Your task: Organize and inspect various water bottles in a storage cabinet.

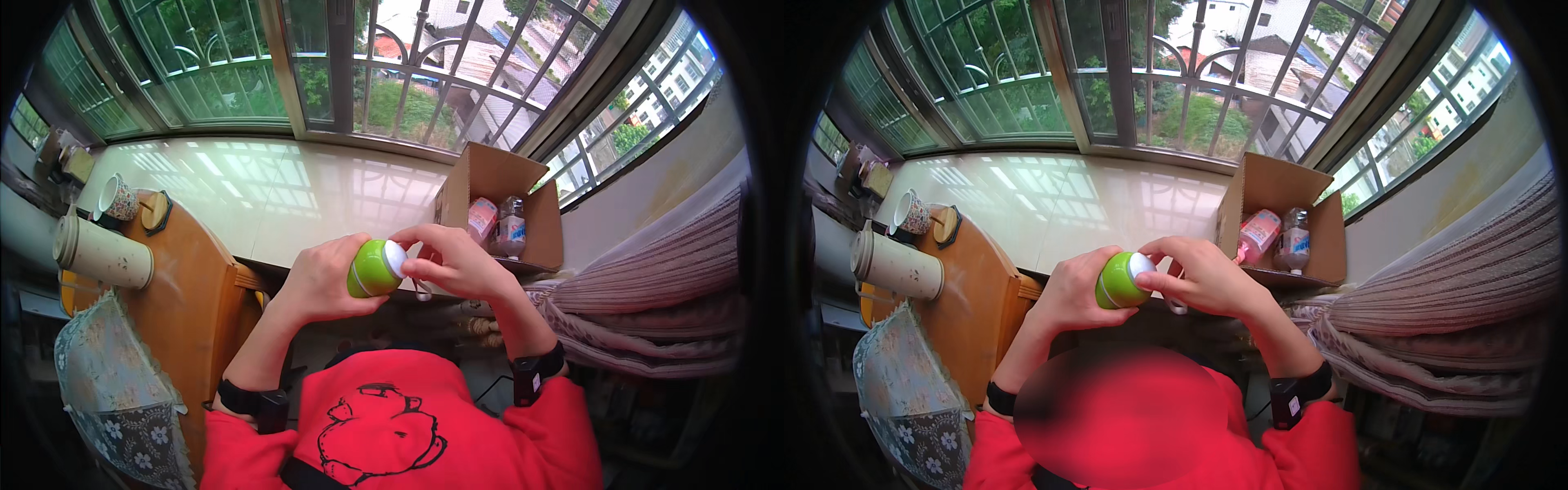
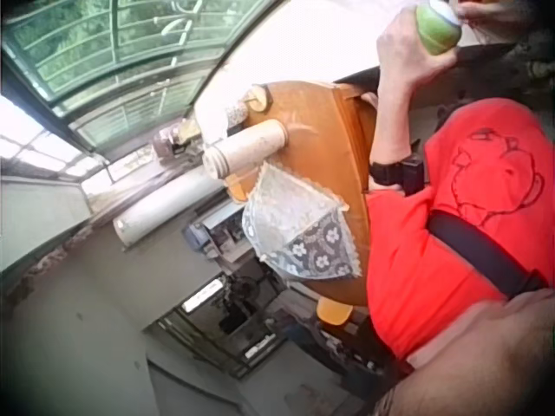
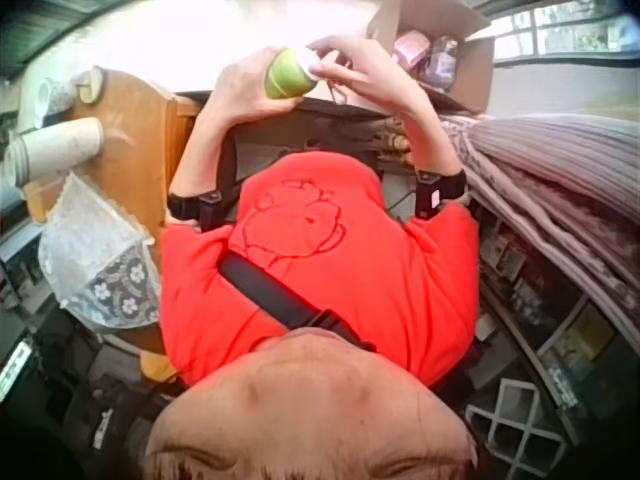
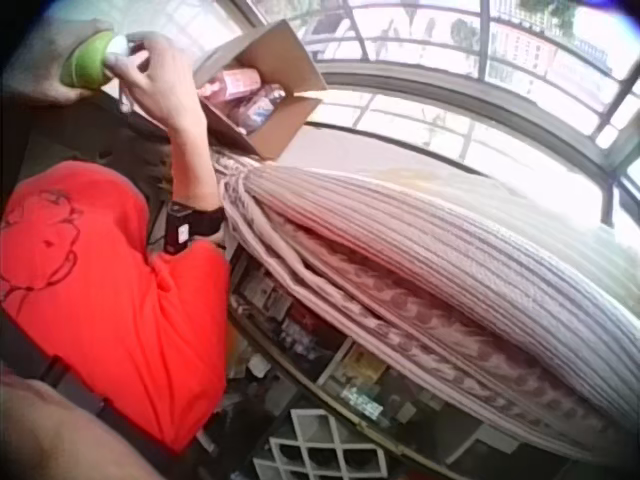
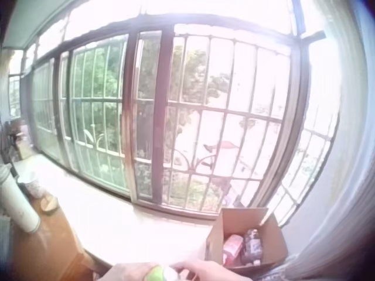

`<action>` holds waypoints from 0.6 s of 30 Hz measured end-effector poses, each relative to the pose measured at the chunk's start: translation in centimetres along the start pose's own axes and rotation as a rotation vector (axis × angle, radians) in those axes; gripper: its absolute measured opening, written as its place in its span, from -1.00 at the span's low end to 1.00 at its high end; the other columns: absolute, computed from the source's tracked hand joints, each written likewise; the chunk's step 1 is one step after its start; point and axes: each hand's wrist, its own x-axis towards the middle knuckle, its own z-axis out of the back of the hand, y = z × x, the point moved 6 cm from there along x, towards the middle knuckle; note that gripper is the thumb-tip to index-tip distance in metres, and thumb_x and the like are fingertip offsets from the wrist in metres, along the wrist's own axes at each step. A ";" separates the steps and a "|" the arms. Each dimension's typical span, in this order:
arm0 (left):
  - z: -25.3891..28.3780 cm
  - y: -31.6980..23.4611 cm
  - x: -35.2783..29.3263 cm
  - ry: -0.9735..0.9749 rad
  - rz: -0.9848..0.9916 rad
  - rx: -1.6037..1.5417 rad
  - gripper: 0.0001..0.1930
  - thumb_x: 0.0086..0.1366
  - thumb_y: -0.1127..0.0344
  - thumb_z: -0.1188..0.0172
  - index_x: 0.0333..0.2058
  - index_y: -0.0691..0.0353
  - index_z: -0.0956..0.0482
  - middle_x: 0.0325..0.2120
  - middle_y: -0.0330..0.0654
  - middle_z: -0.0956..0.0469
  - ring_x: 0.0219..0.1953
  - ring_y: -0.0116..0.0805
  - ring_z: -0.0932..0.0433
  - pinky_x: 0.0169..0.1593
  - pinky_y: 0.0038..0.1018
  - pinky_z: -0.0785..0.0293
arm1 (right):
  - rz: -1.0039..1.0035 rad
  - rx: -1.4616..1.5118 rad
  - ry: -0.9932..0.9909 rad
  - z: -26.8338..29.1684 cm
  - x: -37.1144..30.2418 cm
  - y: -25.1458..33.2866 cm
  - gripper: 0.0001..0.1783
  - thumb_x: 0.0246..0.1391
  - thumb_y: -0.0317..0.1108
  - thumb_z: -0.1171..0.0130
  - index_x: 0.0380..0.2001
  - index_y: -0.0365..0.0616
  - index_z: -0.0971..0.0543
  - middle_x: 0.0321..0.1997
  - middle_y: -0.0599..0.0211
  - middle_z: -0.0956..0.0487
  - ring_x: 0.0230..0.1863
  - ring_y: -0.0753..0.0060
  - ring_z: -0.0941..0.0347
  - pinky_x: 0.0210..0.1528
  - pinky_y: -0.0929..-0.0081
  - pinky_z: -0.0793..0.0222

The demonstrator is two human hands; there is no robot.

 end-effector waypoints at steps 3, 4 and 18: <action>0.7 -0.9 -0.3 -0.098 -0.125 0.155 -0.40 -0.23 0.10 -0.36 -0.20 0.22 -0.36 -0.47 -0.06 -0.48 -0.37 -0.08 -0.51 -0.32 -0.32 -0.44 | 0.056 -0.197 0.035 -0.9 0.3 0.4 -0.56 -0.04 -0.19 -0.19 -0.16 -0.24 -0.40 -0.38 0.19 -0.51 -0.42 0.32 -0.47 -0.30 0.44 -0.40; 0.8 -1.0 -0.4 -0.120 -0.148 0.219 -0.40 -0.25 0.10 -0.36 -0.21 0.22 -0.36 -0.48 -0.07 -0.48 -0.38 -0.09 -0.51 -0.33 -0.33 -0.43 | 0.143 -0.202 0.015 -1.0 0.6 0.1 -0.57 -0.09 -0.21 -0.24 -0.21 -0.25 -0.40 -0.39 0.19 -0.50 -0.41 0.32 -0.48 -0.30 0.43 -0.40; -3.5 5.7 -4.2 0.643 0.366 -0.795 -0.37 -0.10 0.06 -0.33 -0.10 0.33 -0.38 -0.22 -0.13 -0.49 -0.17 -0.40 -0.44 -0.07 -0.48 -0.35 | 0.570 -0.213 0.076 -2.6 -0.5 2.5 -0.52 -0.31 -0.39 -0.33 -0.25 -0.19 -0.37 -0.28 0.26 -0.41 -0.30 0.34 -0.42 -0.24 0.48 -0.39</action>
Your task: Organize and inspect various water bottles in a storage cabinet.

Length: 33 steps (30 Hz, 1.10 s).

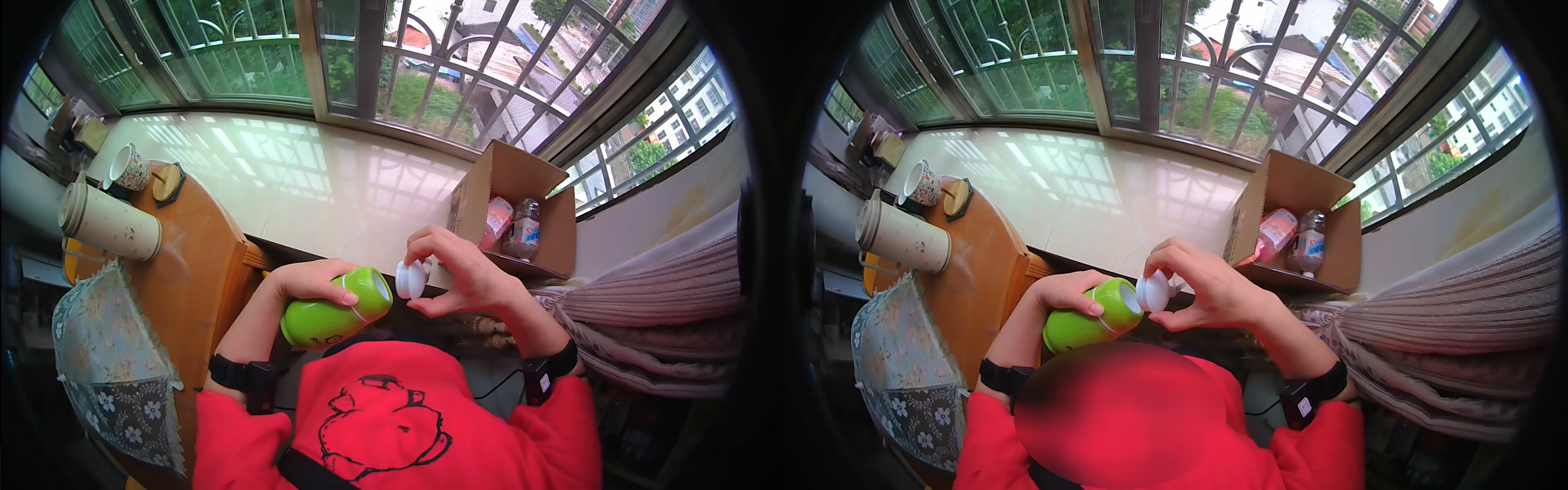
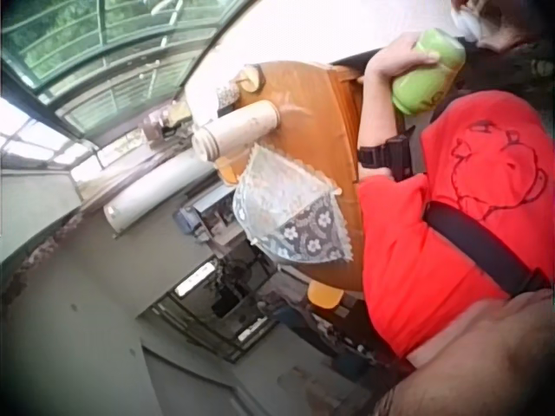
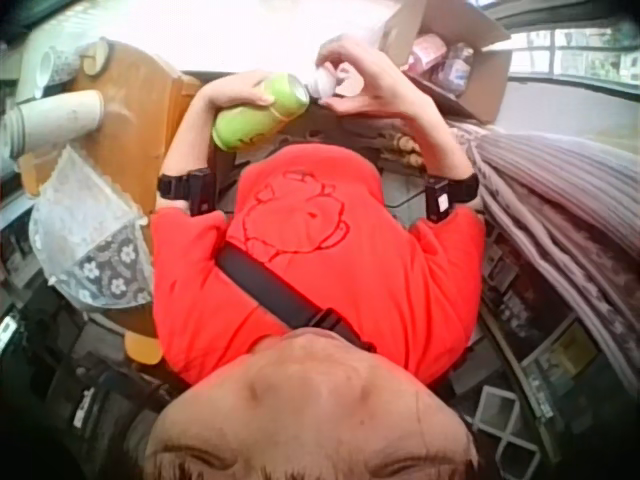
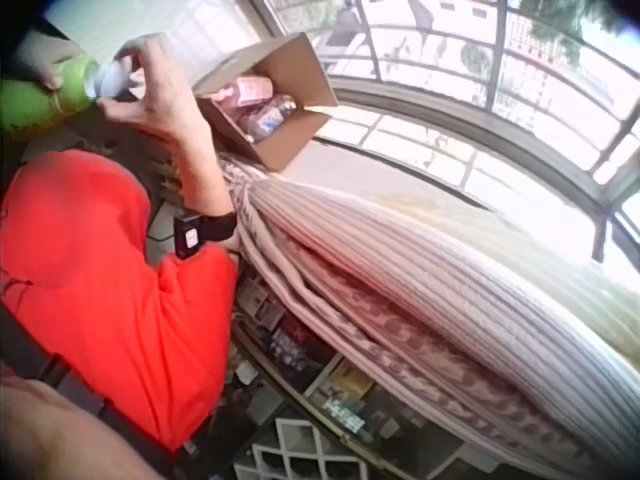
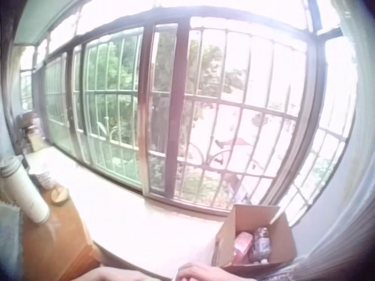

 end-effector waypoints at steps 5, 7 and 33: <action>1.1 -4.1 -1.2 -0.461 -0.675 0.073 -0.29 -0.17 0.36 -0.40 0.02 0.15 -0.27 0.02 -0.08 -0.31 0.07 -0.29 -0.29 0.10 -0.41 -0.20 | -0.240 0.749 -0.454 3.2 -2.9 -3.5 -0.47 -0.18 -0.48 -0.23 -0.10 -0.24 -0.27 -0.18 0.31 -0.36 -0.21 0.45 -0.42 -0.10 0.47 -0.38; 1.1 -5.3 -1.6 -0.538 -0.728 0.189 -0.20 -0.25 0.47 -0.42 0.05 0.11 -0.24 0.06 -0.07 -0.24 0.13 -0.19 -0.23 0.14 -0.33 -0.17 | -0.206 0.795 -0.576 4.1 -3.7 -3.6 -0.45 -0.12 -0.33 -0.18 -0.06 -0.25 -0.23 -0.12 0.23 -0.32 -0.22 0.33 -0.44 -0.18 0.34 -0.46; 0.2 -7.7 -2.1 -0.865 -0.824 0.742 -0.22 -0.27 0.43 -0.44 0.01 0.21 -0.25 -0.07 -0.06 -0.38 0.02 -0.12 -0.35 0.08 -0.32 -0.27 | -0.235 -0.563 0.026 -0.8 0.9 3.6 -0.29 -0.24 -0.13 -0.13 0.08 -0.03 -0.29 -0.69 0.35 -0.45 -0.64 0.28 -0.45 -0.54 0.42 -0.33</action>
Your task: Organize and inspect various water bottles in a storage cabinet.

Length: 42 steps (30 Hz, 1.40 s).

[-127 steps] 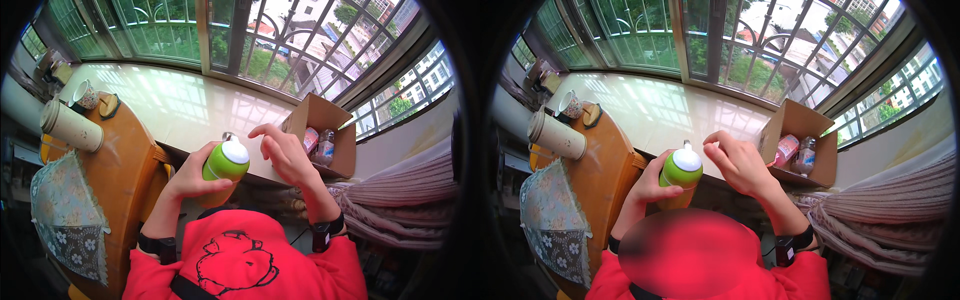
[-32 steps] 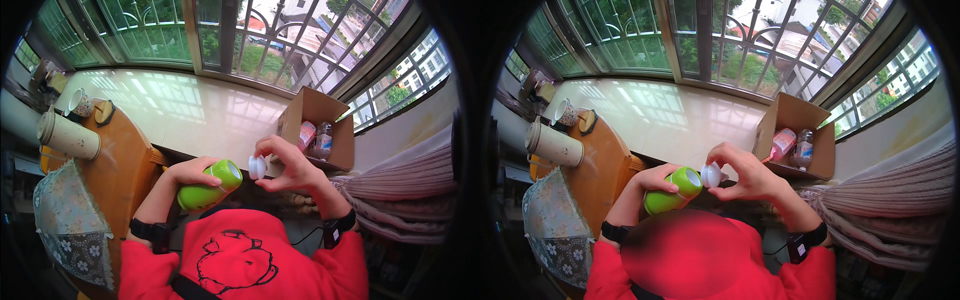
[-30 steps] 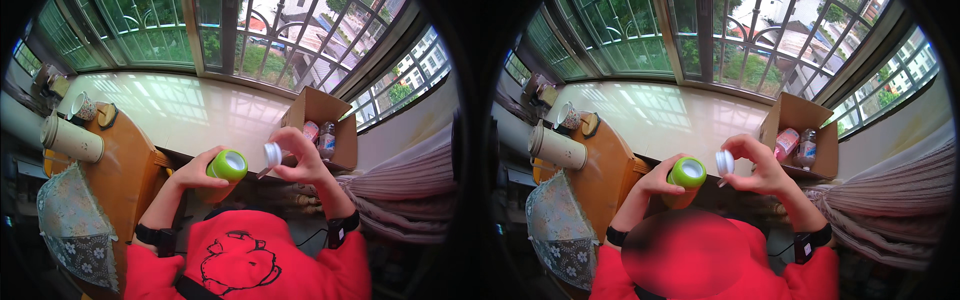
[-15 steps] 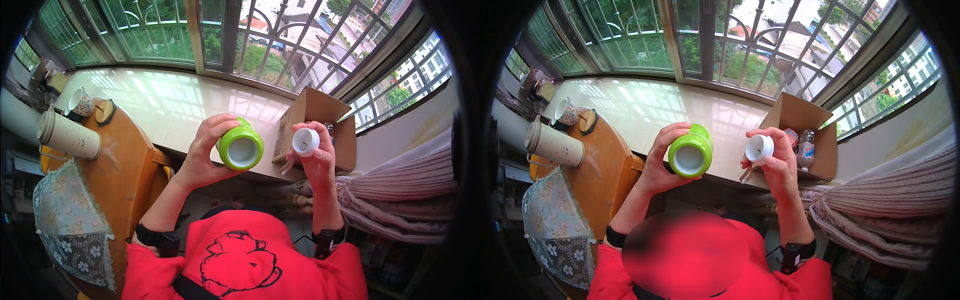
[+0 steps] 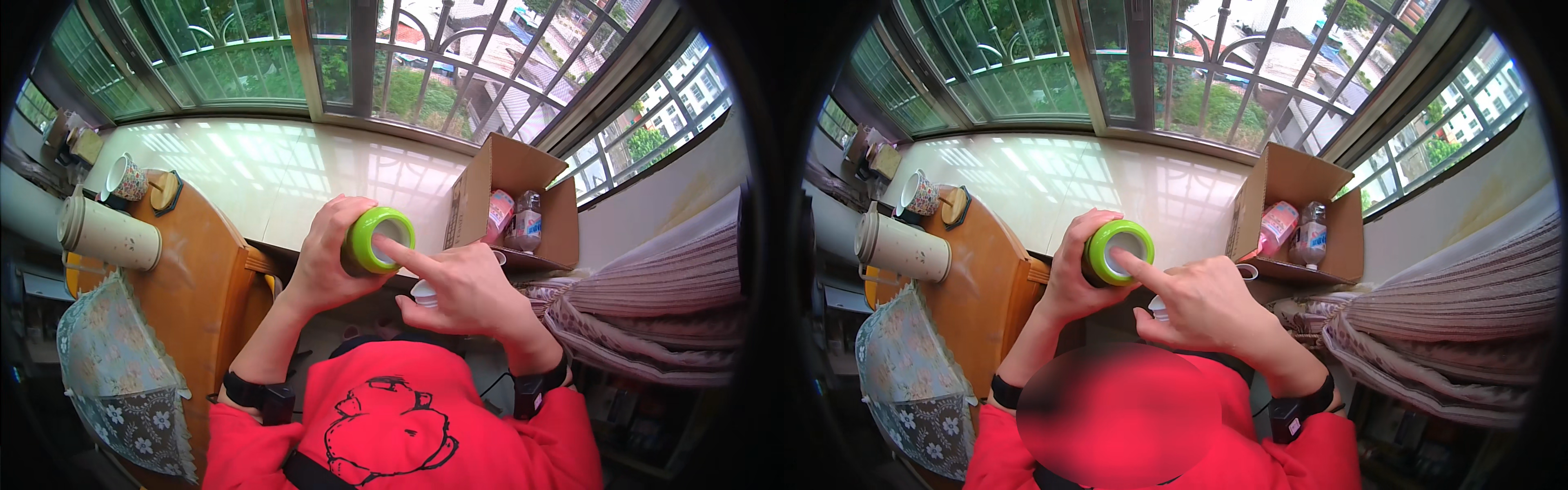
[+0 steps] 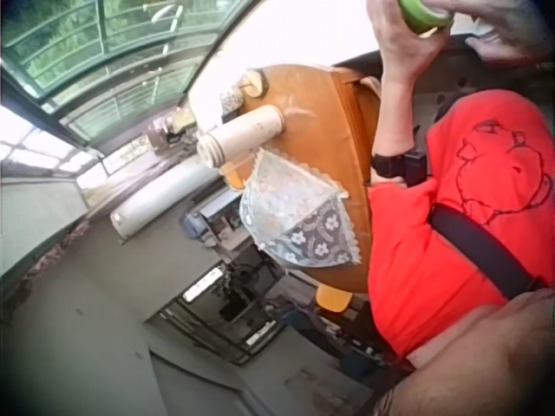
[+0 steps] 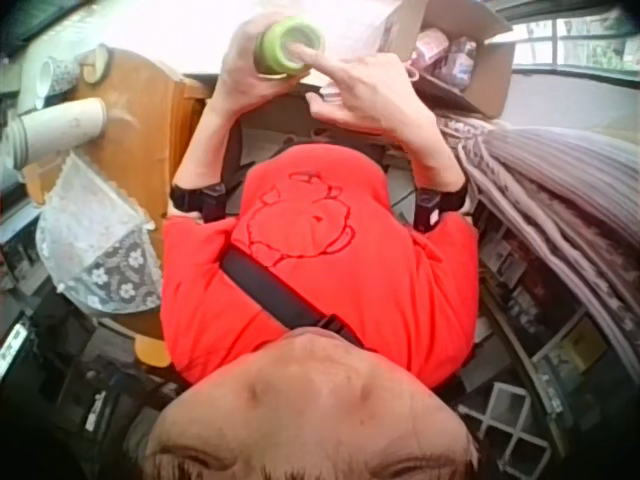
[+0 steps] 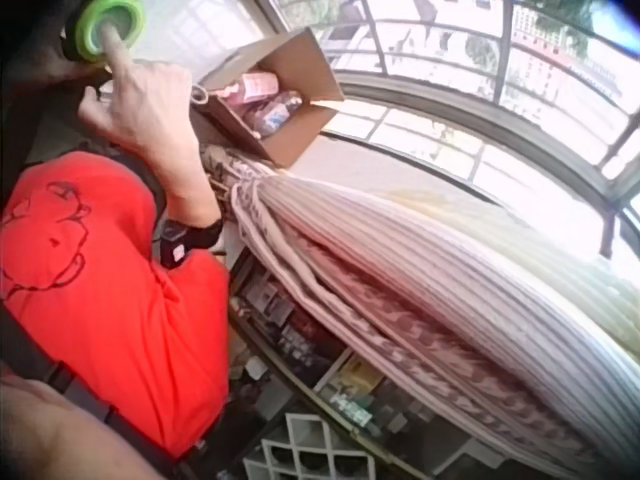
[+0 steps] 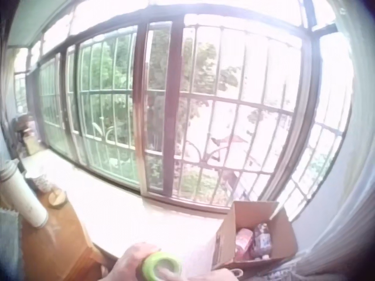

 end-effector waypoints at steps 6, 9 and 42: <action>0.1 0.8 -1.3 -0.066 0.052 -0.016 -0.23 -0.27 0.45 -0.43 0.00 0.22 -0.26 -0.10 -0.06 -0.40 -0.05 -0.19 -0.41 0.01 -0.36 -0.35 | -0.100 0.024 0.147 -1.8 1.0 0.0 -0.36 -0.24 -0.25 -0.14 0.05 0.09 -0.35 -0.64 0.25 -0.49 -0.63 0.14 -0.44 -0.56 0.32 -0.34; 0.0 1.5 -1.7 -0.067 0.249 -0.160 -0.25 -0.27 0.36 -0.42 -0.02 0.21 -0.28 -0.16 -0.08 -0.42 -0.11 -0.12 -0.44 -0.06 -0.34 -0.38 | 0.055 0.254 -0.218 -1.7 1.1 -1.1 -0.48 -0.22 -0.32 -0.18 -0.06 -0.01 -0.42 -0.61 0.23 -0.50 -0.57 0.17 -0.47 -0.49 0.36 -0.38; -0.3 0.8 -1.1 -0.078 0.125 0.159 -0.28 -0.30 0.21 -0.43 -0.09 0.20 -0.33 -0.24 -0.11 -0.44 -0.19 -0.12 -0.43 -0.12 -0.28 -0.35 | -0.002 0.365 -0.166 0.0 2.1 -2.6 -0.33 -0.16 -0.28 -0.28 0.08 -0.03 -0.31 -0.15 0.16 -0.40 -0.18 0.13 -0.42 -0.16 0.35 -0.36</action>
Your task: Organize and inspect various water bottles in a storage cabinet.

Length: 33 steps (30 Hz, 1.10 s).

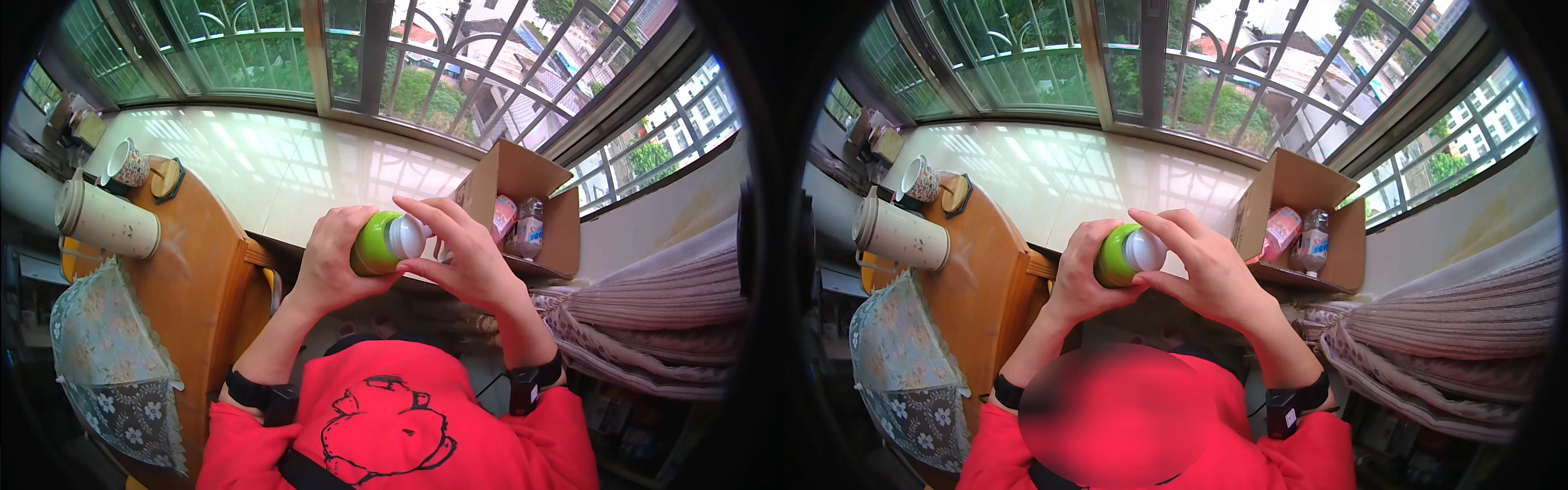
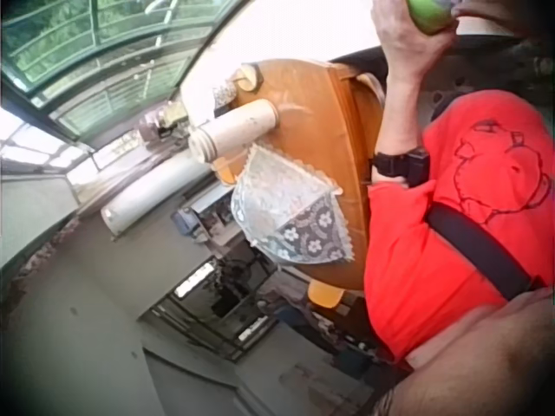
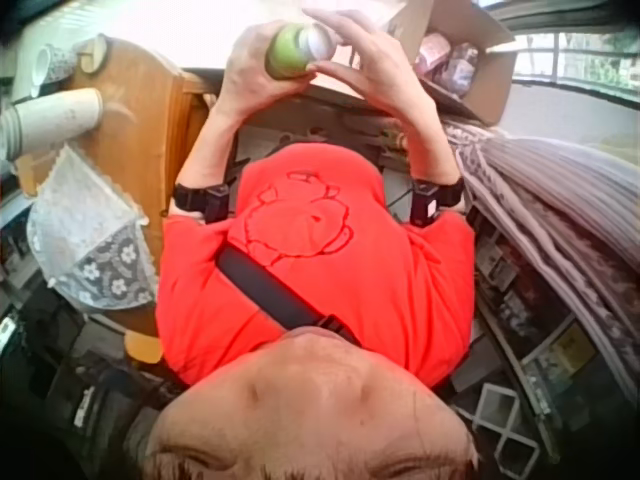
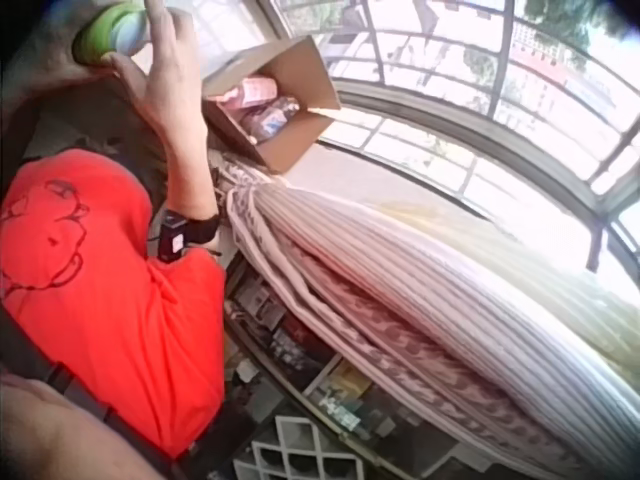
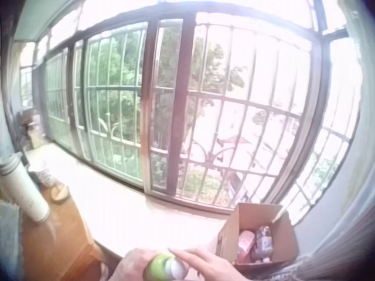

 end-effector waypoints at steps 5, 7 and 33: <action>0.3 -0.7 0.6 0.047 -0.059 0.086 -0.30 -0.33 0.24 -0.45 -0.12 0.21 -0.37 -0.24 -0.10 -0.45 -0.18 -0.11 -0.44 -0.11 -0.29 -0.37 | -0.014 -0.038 0.009 0.2 -0.4 -0.7 -0.36 -0.31 -0.29 -0.38 -0.04 -0.09 -0.45 -0.12 0.18 -0.49 -0.15 0.21 -0.45 -0.13 0.41 -0.37; 0.1 -0.7 0.6 0.058 -0.065 0.110 -0.31 -0.34 0.23 -0.45 -0.13 0.22 -0.38 -0.24 -0.11 -0.46 -0.18 -0.11 -0.44 -0.09 -0.28 -0.36 | -0.007 -0.134 -0.032 0.1 -0.5 -0.9 -0.38 -0.33 -0.25 -0.39 -0.08 -0.12 -0.48 -0.20 0.16 -0.54 -0.23 0.23 -0.49 -0.20 0.42 -0.40; -2.7 1.6 -0.8 0.333 0.275 -0.020 -0.41 -0.20 0.16 -0.34 -0.15 0.27 -0.42 -0.36 -0.14 -0.48 -0.30 -0.21 -0.48 -0.17 -0.36 -0.38 | -0.322 -0.326 0.172 -1.8 -0.7 -4.8 -0.57 0.14 -0.14 0.05 0.00 -0.17 -0.36 -0.39 0.20 -0.55 -0.28 0.07 -0.48 -0.19 0.29 -0.37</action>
